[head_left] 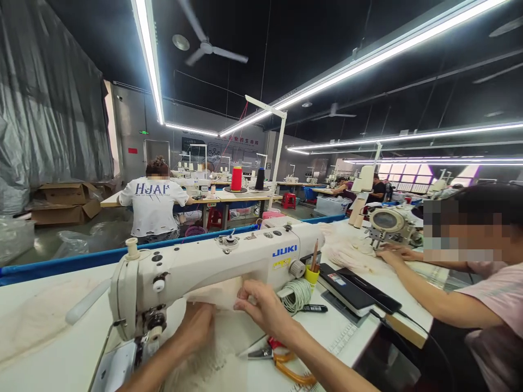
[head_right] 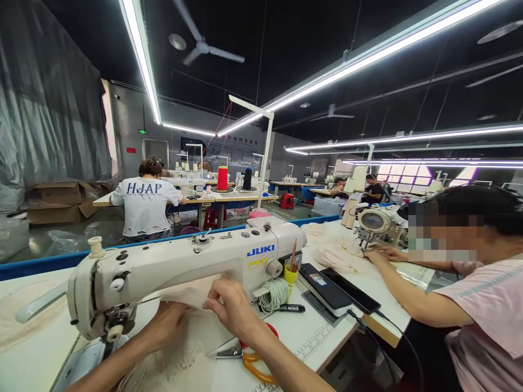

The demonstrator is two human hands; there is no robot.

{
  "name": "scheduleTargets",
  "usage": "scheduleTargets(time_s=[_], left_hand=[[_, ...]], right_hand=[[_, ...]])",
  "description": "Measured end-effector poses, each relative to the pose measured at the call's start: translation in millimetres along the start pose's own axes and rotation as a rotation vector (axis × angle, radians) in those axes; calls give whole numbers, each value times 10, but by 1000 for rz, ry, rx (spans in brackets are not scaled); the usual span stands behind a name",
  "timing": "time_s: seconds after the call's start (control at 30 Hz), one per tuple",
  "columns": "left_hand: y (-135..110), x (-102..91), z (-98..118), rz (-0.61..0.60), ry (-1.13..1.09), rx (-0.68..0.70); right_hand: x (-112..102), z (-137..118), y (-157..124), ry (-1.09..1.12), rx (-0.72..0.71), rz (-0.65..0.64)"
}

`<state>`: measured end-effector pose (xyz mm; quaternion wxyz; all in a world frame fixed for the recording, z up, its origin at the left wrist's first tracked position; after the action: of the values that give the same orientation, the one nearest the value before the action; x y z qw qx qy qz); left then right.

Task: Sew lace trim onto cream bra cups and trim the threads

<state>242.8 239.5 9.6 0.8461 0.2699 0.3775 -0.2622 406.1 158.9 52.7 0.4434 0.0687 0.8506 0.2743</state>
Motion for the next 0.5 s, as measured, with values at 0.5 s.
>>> scheduleTargets(time_s=[0.5], left_hand=[[537, 175, 7, 309, -940, -492]], right_hand=[[-334, -53, -100, 235, 80, 37]])
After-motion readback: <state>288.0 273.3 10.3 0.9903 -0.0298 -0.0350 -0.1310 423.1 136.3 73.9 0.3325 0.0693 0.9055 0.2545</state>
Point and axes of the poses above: each hand's wrist, its own y-axis towards the middle knuckle, its own x-axis out of the palm, z = x × y, the point moved 1 cm from there along y, towards the middle knuckle, and after that the axes turned 1 degree about -x, right-handed, at the moved point
